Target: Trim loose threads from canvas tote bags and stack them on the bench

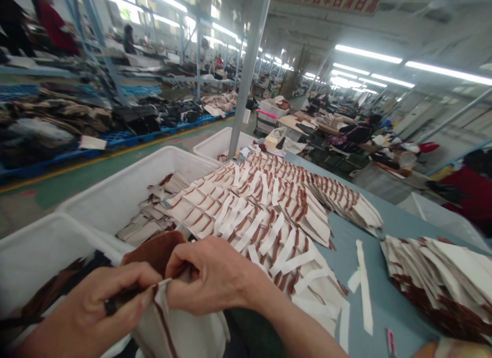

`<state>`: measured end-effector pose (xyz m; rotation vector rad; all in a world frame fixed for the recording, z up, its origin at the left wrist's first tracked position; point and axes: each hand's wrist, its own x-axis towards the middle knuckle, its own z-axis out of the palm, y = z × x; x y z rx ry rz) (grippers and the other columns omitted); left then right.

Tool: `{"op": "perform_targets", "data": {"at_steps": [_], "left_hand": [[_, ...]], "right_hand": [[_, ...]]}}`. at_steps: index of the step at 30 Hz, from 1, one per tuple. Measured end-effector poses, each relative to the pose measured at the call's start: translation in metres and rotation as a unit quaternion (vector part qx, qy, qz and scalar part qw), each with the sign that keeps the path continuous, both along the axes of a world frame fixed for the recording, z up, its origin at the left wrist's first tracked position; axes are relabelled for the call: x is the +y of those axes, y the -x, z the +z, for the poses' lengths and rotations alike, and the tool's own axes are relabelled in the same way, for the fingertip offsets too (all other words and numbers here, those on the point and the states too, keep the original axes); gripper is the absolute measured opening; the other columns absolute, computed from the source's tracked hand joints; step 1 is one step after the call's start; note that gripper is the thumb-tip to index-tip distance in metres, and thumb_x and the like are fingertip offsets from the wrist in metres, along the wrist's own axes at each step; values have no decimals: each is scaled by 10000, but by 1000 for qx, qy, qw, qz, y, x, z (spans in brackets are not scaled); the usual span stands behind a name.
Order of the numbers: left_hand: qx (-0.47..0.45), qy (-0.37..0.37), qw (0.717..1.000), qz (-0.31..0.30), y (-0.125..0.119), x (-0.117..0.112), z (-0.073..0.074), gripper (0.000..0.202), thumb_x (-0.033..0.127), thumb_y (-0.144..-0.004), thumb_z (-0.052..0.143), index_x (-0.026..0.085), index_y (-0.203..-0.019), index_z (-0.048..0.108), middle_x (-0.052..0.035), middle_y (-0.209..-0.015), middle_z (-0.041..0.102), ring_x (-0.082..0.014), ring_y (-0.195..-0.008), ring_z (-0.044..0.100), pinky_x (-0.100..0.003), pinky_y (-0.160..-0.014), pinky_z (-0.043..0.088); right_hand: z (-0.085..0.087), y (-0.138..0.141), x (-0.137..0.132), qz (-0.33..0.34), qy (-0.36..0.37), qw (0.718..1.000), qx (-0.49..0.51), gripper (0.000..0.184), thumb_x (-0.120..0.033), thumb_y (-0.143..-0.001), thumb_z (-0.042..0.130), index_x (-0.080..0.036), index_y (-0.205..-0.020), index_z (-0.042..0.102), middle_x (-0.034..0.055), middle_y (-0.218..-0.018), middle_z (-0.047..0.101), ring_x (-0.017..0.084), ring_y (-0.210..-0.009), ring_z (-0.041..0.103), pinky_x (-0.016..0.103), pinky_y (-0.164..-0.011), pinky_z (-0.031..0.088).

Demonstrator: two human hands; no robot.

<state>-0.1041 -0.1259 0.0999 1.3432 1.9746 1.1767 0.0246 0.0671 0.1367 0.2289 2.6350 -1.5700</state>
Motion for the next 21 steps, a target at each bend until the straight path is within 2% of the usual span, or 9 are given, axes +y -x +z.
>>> {"op": "perform_targets", "data": {"at_steps": [3,5,11,16,19,21], "left_hand": [[-26,-15,999,23,-2,-6,-8,351,351,-979,546,246,-727,767,41,-623,709,-143,-568,635,-218,-565,436],[-54,10,998,17,-1,-9,-10,333,381,-989,574,252,-763,781,44,-662,724,-150,-612,655,-213,-587,459],[-86,73,993,-11,5,-15,-3,299,430,-970,592,263,-831,798,51,-719,734,-152,-669,635,-216,-639,463],[-121,64,990,-21,5,-14,-1,337,431,-986,572,236,-783,757,40,-708,677,-149,-642,552,-232,-577,399],[-109,53,992,-21,3,-13,-4,330,412,-996,546,234,-767,703,47,-706,630,-147,-648,534,-232,-581,402],[-65,44,997,-8,2,-11,-3,293,365,-976,521,242,-740,645,61,-682,590,-138,-627,529,-227,-569,401]], "right_hand": [[-8,1,2,-7,19,1000,-1,69,-190,-762,729,-193,-830,725,-89,-608,544,98,-571,504,208,-614,418],[-12,1,2,9,32,999,5,71,-183,-767,739,-193,-834,720,-92,-611,540,96,-585,508,202,-612,411],[-13,5,3,54,70,996,15,49,-180,-799,708,-198,-837,681,-98,-629,545,87,-582,496,195,-566,384],[-11,10,2,78,70,994,14,62,-190,-817,701,-207,-856,655,-101,-633,538,89,-568,483,195,-546,379],[-10,11,4,97,63,993,12,58,-205,-842,692,-212,-867,640,-100,-632,539,93,-560,486,199,-549,382],[-7,10,4,106,45,993,16,54,-194,-851,680,-213,-865,632,-99,-630,541,94,-558,489,205,-564,383]]}}
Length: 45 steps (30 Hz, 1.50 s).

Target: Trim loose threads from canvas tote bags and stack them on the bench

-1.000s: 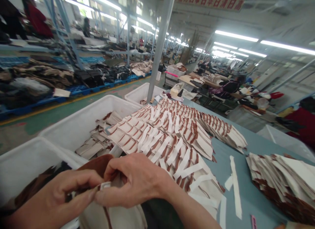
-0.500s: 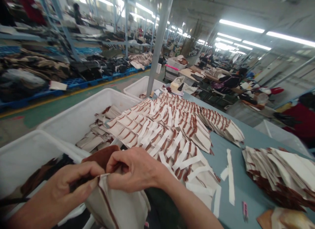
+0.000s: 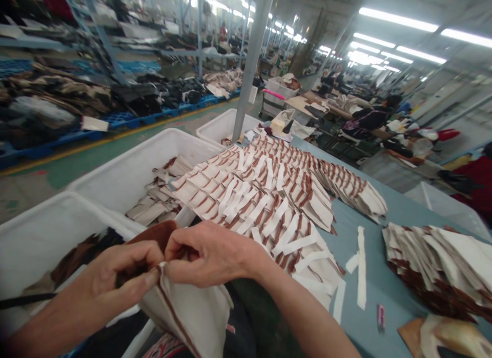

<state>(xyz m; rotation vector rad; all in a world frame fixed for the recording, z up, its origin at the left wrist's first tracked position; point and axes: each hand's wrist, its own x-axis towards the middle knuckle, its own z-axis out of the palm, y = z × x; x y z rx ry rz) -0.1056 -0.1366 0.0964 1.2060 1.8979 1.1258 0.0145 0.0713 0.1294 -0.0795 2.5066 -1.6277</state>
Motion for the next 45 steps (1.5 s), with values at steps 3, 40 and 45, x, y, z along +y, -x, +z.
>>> {"op": "perform_targets", "data": {"at_steps": [3,40,45], "left_hand": [[120,-17,993,10,-4,3,6,267,303,-933,489,257,-680,559,78,-610,548,-120,-538,526,-231,-501,370],[395,-201,894,-59,2,-16,-55,421,13,-1083,549,252,-1403,683,-62,-1179,881,-211,-1034,868,-304,-1056,670],[284,-146,947,36,-6,-9,-33,295,131,-1016,599,304,-1247,663,42,-1016,854,-140,-833,834,-183,-854,620]], "right_hand": [[7,-2,-2,13,-40,999,11,88,-144,-826,671,-211,-871,637,-99,-636,525,94,-572,489,217,-613,382],[-41,11,9,-5,212,965,-157,191,-357,-789,728,-190,-829,646,-67,-759,569,113,-713,455,257,-673,365],[-30,0,5,-49,86,993,-60,51,-232,-758,669,-198,-783,641,-72,-698,554,112,-676,474,231,-662,389]]}}
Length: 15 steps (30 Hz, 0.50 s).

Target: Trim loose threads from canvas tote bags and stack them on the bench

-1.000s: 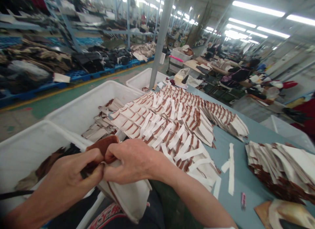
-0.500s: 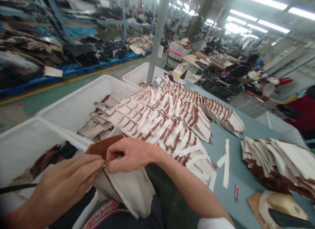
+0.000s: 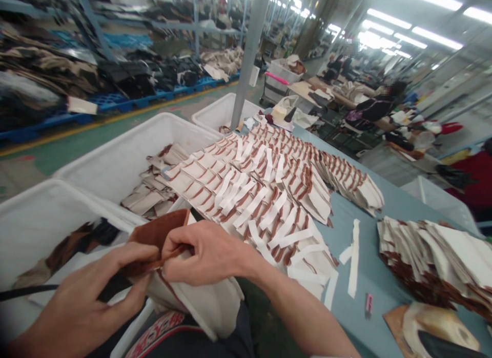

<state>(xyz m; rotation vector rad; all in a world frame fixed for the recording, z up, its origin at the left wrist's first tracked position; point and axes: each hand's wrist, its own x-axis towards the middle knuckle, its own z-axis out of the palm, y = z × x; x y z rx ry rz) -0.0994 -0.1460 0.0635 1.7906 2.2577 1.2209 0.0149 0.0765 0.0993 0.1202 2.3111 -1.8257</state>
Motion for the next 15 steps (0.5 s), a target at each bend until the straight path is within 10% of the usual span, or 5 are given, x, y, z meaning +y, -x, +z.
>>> {"op": "perform_targets", "data": {"at_steps": [5,11,15], "left_hand": [[-129,104,985,-45,10,3,10,186,274,-1121,574,295,-1040,741,72,-927,829,-135,-801,797,-188,-741,552],[65,37,987,-141,29,14,-4,479,218,-1248,371,247,-868,661,43,-754,688,-159,-642,696,-312,-663,470],[2,75,986,-149,33,12,-7,406,242,-1247,388,246,-976,689,41,-855,719,-159,-765,712,-298,-757,462]], "right_hand": [[12,-6,-6,-5,-122,991,61,60,-215,-757,676,-214,-804,640,-61,-721,635,114,-655,544,240,-694,394],[9,-1,-7,-5,-231,972,47,18,-233,-836,671,-232,-830,654,-15,-792,721,158,-735,631,271,-735,404],[11,0,0,23,-206,977,49,11,-220,-881,685,-230,-877,683,-14,-837,734,155,-780,666,257,-758,422]]}}
